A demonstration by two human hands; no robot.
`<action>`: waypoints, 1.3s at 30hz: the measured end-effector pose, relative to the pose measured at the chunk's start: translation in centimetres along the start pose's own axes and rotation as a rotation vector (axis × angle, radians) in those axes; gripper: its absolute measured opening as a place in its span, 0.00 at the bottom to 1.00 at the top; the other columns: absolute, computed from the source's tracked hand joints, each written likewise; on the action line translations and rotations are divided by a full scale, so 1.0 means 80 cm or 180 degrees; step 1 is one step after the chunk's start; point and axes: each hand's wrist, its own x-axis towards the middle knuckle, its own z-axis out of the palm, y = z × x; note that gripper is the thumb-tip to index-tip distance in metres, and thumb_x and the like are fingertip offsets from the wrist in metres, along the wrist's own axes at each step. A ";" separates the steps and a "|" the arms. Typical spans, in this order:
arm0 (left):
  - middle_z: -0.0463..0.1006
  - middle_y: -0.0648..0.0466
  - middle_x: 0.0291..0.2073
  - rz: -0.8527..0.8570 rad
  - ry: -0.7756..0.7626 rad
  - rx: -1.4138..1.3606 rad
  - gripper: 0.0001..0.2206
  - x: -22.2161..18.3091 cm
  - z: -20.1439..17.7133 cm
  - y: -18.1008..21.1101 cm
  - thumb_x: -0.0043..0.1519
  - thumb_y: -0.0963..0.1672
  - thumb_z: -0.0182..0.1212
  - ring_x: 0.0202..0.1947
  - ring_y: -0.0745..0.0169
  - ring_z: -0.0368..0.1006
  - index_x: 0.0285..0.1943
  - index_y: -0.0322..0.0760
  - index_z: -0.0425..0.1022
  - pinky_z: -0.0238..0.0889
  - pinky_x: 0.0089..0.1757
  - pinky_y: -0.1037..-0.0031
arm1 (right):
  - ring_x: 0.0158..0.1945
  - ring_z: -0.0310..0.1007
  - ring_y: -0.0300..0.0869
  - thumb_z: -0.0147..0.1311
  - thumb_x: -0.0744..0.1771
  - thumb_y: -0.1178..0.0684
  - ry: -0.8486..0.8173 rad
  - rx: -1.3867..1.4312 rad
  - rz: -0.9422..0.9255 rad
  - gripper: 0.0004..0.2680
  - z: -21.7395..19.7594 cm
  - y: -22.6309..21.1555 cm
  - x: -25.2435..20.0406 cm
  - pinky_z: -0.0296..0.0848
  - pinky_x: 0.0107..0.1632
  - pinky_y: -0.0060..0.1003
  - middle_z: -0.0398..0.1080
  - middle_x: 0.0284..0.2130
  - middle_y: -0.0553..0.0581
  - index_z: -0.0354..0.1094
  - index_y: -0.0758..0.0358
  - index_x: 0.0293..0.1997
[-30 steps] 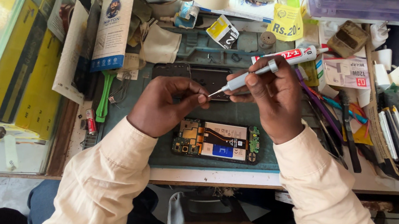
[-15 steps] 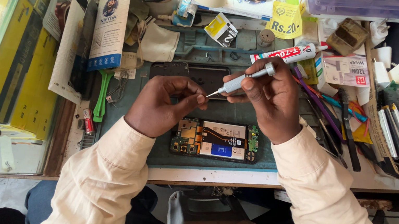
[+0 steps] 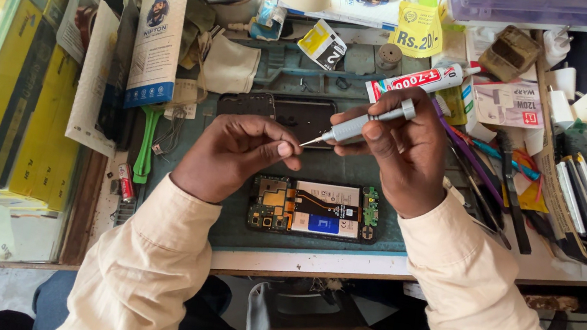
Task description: The person works on a disassembled mobile phone motherboard, using a precision screwdriver to adjust components and a small brush to clean the surface. The person handles the motherboard and a black plastic frame, applying adhesive and manipulating small parts on a cluttered workbench.
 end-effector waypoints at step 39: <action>0.78 0.56 0.37 -0.0224 -0.0535 0.0050 0.05 -0.004 0.002 -0.001 0.69 0.40 0.56 0.40 0.70 0.74 0.44 0.30 0.76 0.68 0.46 0.75 | 0.53 0.80 0.47 0.55 0.73 0.51 -0.0194 -0.0028 0.0037 0.10 0.004 0.000 -0.003 0.85 0.51 0.40 0.75 0.47 0.65 0.58 0.60 0.55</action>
